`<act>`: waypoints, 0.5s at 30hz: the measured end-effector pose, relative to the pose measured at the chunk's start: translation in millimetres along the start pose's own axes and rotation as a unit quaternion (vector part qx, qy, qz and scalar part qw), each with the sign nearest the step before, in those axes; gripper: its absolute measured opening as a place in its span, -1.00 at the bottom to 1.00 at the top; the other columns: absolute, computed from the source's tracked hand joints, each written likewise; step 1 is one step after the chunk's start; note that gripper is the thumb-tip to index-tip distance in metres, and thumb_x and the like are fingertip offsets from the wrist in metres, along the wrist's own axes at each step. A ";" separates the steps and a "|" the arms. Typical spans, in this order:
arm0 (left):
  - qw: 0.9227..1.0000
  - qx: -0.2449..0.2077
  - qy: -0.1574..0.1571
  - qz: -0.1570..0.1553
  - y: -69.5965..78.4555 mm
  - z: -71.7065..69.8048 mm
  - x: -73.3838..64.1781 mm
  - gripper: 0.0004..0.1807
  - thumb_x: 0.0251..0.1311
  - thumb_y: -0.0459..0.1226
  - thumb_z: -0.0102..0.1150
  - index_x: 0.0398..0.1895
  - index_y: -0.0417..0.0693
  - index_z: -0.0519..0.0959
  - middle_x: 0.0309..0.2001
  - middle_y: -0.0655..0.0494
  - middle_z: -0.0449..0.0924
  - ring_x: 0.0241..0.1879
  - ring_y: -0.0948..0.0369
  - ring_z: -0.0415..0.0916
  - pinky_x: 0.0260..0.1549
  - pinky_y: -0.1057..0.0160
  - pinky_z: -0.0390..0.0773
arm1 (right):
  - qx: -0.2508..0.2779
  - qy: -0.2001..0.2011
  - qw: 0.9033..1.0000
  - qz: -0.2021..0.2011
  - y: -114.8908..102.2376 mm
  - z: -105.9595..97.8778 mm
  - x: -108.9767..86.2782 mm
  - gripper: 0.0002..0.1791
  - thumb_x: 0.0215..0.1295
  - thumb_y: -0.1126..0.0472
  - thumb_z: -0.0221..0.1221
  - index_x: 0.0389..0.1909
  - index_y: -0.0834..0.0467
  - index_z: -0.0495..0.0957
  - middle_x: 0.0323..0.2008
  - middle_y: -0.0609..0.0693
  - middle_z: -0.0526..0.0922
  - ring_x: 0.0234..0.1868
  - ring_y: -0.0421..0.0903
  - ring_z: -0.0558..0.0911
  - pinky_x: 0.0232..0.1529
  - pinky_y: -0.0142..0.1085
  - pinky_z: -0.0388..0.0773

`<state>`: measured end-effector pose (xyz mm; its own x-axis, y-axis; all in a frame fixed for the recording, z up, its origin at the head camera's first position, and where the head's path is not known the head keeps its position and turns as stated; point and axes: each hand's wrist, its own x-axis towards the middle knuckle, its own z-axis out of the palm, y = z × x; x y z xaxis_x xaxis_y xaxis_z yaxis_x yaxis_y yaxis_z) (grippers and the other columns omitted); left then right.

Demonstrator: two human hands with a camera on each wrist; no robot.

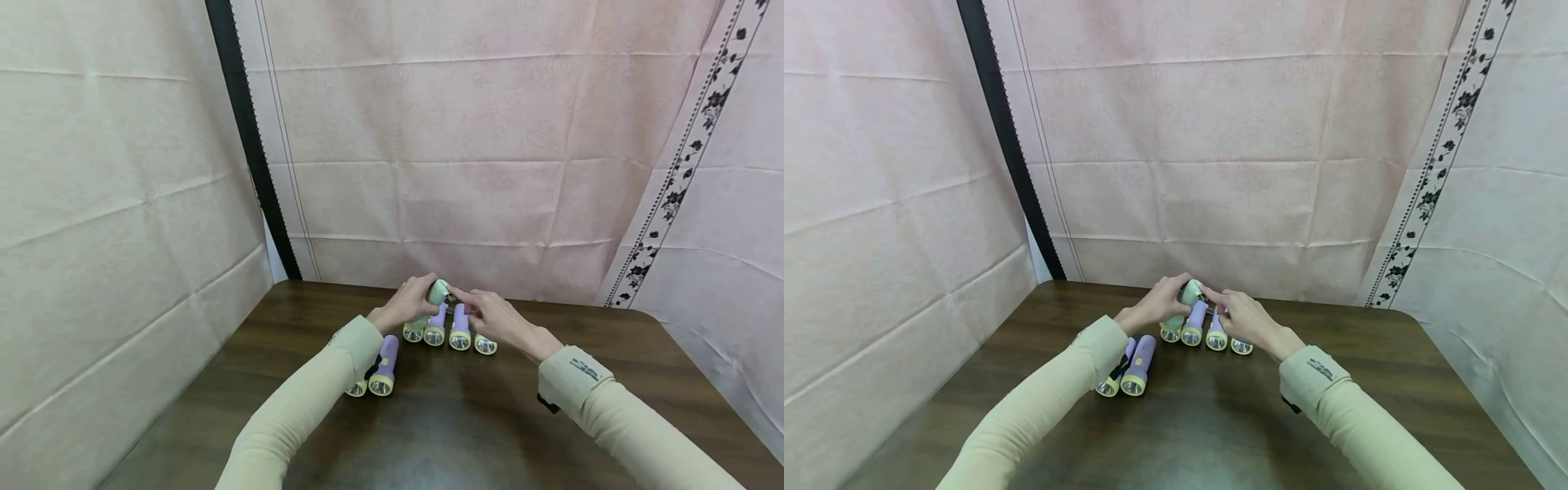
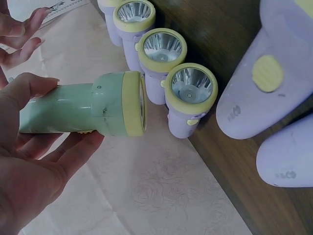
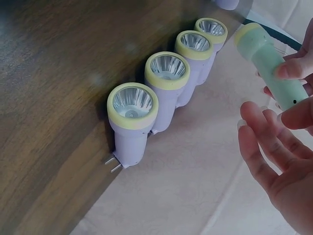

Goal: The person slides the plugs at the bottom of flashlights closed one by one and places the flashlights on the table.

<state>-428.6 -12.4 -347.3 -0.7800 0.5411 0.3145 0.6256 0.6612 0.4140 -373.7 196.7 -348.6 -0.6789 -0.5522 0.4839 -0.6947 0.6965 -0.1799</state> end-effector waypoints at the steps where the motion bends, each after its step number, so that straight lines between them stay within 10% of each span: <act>1: 1.000 0.002 0.001 0.000 0.2 0.0 -0.1 -0.60 0.05 -0.34 0.33 -0.02 -0.06 0.46 -0.27 0.06 0.59 -0.38 0.23 0.48 -0.41 0.36 0.44 | -0.001 -0.001 1.000 0.002 0.0 0.0 0.1 -0.31 0.09 0.48 0.05 0.34 0.15 0.36 -0.51 -0.12 0.43 -0.53 -0.29 0.31 -0.52 -0.45 0.27; 15: 1.000 0.003 -0.010 0.014 5.5 2.1 -1.3 -0.59 0.05 -0.32 0.33 -0.01 -0.08 0.47 -0.28 0.06 0.60 -0.40 0.24 0.47 -0.42 0.38 0.42 | -0.006 -0.011 1.000 0.022 0.2 -0.8 -0.4 -0.32 0.15 0.42 0.07 0.36 0.08 0.34 -0.54 -0.13 0.38 -0.55 -0.27 0.29 -0.54 -0.44 0.25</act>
<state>-424.1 -8.4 -347.2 -0.7617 0.5694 0.3092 0.6474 0.6492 0.3993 -373.4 197.4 -348.1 -0.7137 -0.5312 0.4565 -0.6616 0.7252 -0.1904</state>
